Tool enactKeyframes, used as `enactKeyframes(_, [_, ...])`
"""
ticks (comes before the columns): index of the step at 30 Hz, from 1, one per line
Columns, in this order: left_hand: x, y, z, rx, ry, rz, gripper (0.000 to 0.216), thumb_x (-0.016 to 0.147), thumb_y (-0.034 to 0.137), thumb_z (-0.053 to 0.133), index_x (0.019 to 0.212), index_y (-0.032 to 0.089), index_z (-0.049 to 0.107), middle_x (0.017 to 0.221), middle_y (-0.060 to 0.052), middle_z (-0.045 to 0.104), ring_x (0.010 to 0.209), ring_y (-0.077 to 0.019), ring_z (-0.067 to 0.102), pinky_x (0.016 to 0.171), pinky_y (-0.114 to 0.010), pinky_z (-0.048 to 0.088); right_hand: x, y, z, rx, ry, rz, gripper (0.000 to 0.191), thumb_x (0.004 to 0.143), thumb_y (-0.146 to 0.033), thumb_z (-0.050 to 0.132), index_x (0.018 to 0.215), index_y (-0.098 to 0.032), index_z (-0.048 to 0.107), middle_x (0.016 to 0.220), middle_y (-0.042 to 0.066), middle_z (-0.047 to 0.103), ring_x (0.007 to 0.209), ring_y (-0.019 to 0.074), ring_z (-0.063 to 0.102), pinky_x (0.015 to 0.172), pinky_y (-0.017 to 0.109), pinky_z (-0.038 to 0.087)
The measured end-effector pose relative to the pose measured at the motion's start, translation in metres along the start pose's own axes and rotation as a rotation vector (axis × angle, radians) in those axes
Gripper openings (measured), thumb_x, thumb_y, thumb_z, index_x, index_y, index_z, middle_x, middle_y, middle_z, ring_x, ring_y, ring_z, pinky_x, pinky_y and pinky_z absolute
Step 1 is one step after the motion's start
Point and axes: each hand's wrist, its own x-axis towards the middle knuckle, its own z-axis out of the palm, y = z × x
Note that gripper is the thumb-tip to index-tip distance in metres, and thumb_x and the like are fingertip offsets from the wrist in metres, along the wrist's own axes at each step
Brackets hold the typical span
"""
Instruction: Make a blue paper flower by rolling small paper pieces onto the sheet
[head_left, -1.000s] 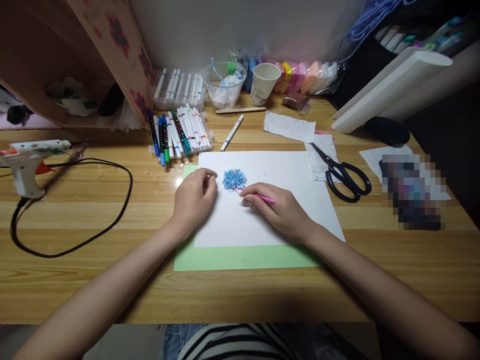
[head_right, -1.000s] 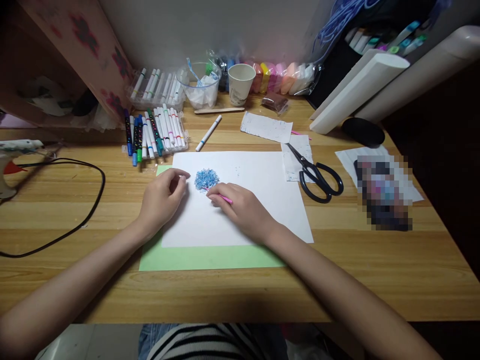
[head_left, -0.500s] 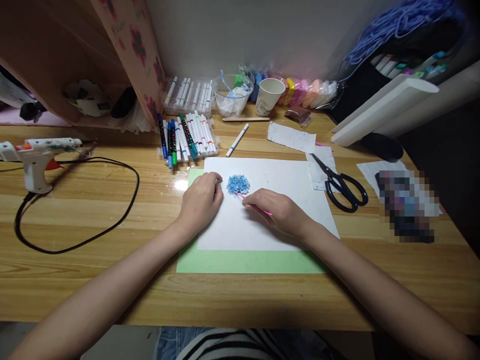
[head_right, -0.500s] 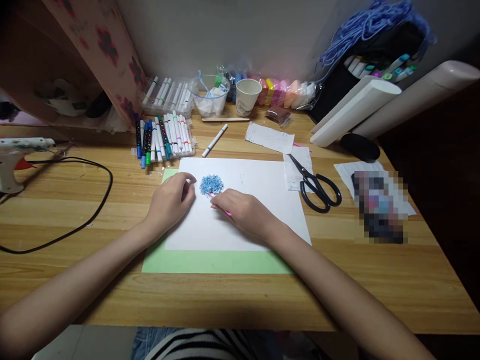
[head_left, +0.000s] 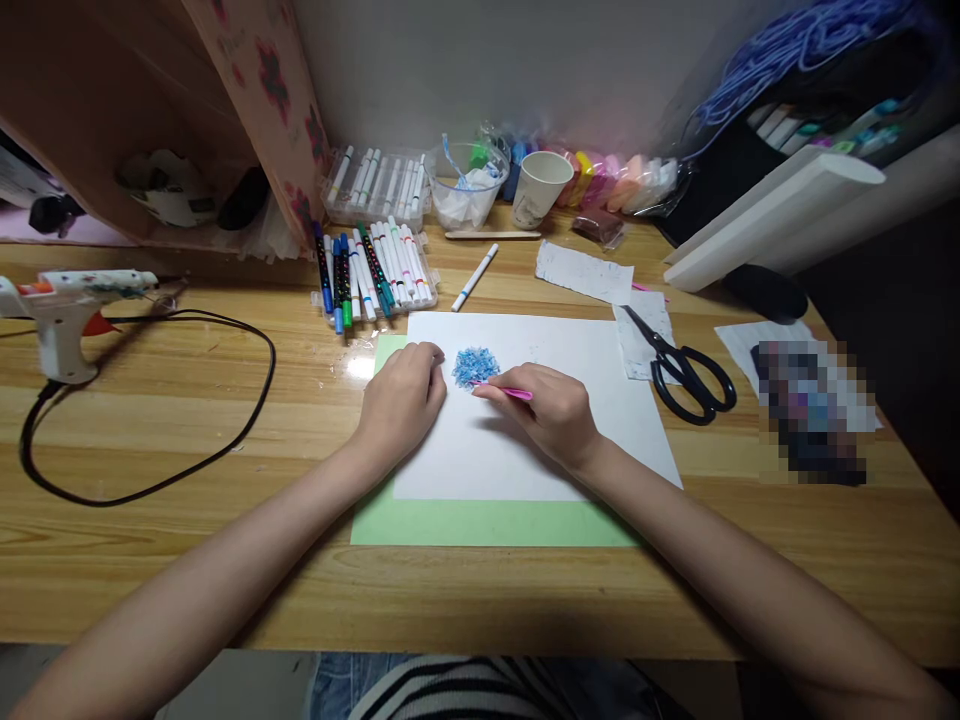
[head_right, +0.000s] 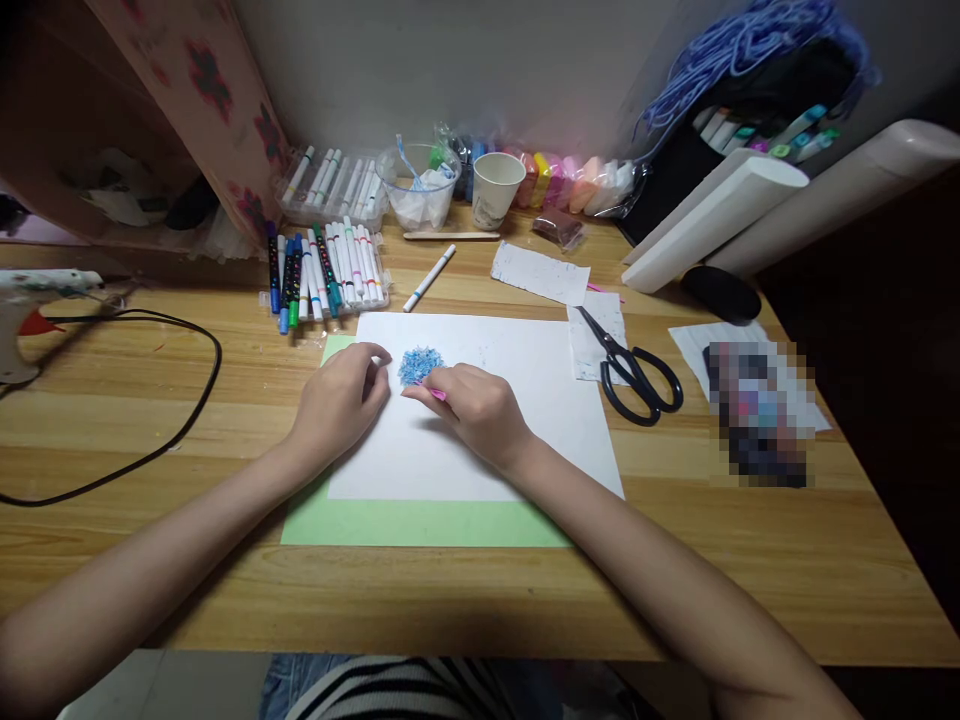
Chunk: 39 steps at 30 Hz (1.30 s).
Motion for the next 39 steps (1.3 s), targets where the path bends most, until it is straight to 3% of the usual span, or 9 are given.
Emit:
enactKeyframes(4, [-0.001,0.0,0.0,0.0,-0.006,-0.006,0.015,0.088,0.016,0.044,0.099,0.017,0.055,0.087,-0.005,0.065,0.082,-0.0195,0.058,0.068,-0.03,0.04,0.007,-0.004,0.002,-0.004,0.044,0.13,0.026,0.086,-0.035,0.061,0.066,-0.018,0.059,0.056,0.001,0.066,0.05,0.0114,0.058,0.051,0.024,0.042])
enactKeyframes(9, [0.0,0.0,0.0,0.0,-0.017,-0.013,0.015,0.088,0.017,0.044,0.099,0.017,0.054,0.087,-0.005,0.065,0.082,-0.0198,0.057,0.068,-0.031,0.039,0.009,-0.006,0.002,0.319,0.085,0.485,0.027,0.086,-0.037,0.06,0.067,-0.019,0.056,0.057,-0.002,0.065,0.047,0.0088,0.058,0.048,0.02,0.042])
enactKeyframes(11, [0.0,0.001,0.0,-0.001,-0.019,-0.011,0.015,0.088,0.017,0.043,0.099,0.017,0.054,0.087,-0.005,0.065,0.082,-0.0196,0.057,0.068,-0.031,0.04,0.007,-0.005,0.003,0.368,0.11,0.547,0.029,0.085,-0.039,0.06,0.065,-0.019,0.055,0.054,-0.003,0.063,0.044,0.0084,0.055,0.045,0.02,0.04])
enactKeyframes(16, [0.0,0.0,0.0,0.0,-0.011,-0.006,0.015,0.088,0.016,0.044,0.099,0.018,0.054,0.087,-0.005,0.064,0.082,-0.0197,0.057,0.068,-0.031,0.04,0.004,-0.002,0.006,0.034,0.146,0.297,0.038,0.086,-0.036,0.061,0.053,-0.018,0.051,0.045,-0.003,0.052,0.042,0.0078,0.044,0.046,0.024,0.032])
enactKeyframes(18, [0.0,0.0,0.001,-0.001,-0.007,-0.004,0.015,0.088,0.016,0.044,0.099,0.017,0.054,0.087,-0.005,0.064,0.082,-0.0196,0.057,0.069,-0.031,0.04,0.005,-0.003,0.004,-0.038,0.103,0.176,0.034,0.087,-0.033,0.059,0.057,-0.019,0.053,0.047,-0.002,0.053,0.045,0.0101,0.047,0.048,0.025,0.034])
enactKeyframes(21, [0.0,0.0,0.001,-0.003,-0.005,-0.003,0.015,0.088,0.017,0.044,0.099,0.017,0.054,0.088,-0.006,0.065,0.083,-0.0197,0.057,0.069,-0.031,0.04,0.005,-0.005,-0.003,0.027,-0.03,0.105,0.013,0.089,-0.03,0.058,0.085,-0.018,0.061,0.071,0.003,0.066,0.064,0.0146,0.059,0.061,0.026,0.045])
enactKeyframes(23, [0.0,0.0,0.0,-0.004,-0.007,-0.005,0.015,0.088,0.017,0.043,0.099,0.017,0.054,0.089,-0.006,0.065,0.083,-0.02,0.058,0.07,-0.031,0.04,0.006,-0.005,-0.011,0.122,-0.143,0.111,0.013,0.09,-0.026,0.055,0.1,-0.019,0.059,0.087,0.005,0.068,0.077,0.0157,0.062,0.07,0.028,0.048])
enactKeyframes(27, [0.0,0.001,0.0,0.0,-0.015,-0.014,0.015,0.088,0.017,0.043,0.098,0.017,0.055,0.09,-0.006,0.065,0.083,-0.0203,0.058,0.068,-0.031,0.04,0.006,-0.002,-0.024,0.268,-0.304,0.096,0.009,0.09,-0.019,0.054,0.095,-0.019,0.06,0.089,0.005,0.066,0.083,0.0156,0.061,0.072,0.028,0.048])
enactKeyframes(39, [-0.001,0.0,0.001,0.016,-0.016,0.004,0.016,0.089,0.017,0.041,0.099,0.018,0.054,0.092,-0.006,0.065,0.084,-0.0199,0.057,0.069,-0.031,0.04,0.0,-0.002,-0.016,0.112,-0.163,-0.011,0.008,0.089,-0.019,0.054,0.086,-0.015,0.061,0.076,0.007,0.067,0.072,0.0173,0.059,0.066,0.031,0.048])
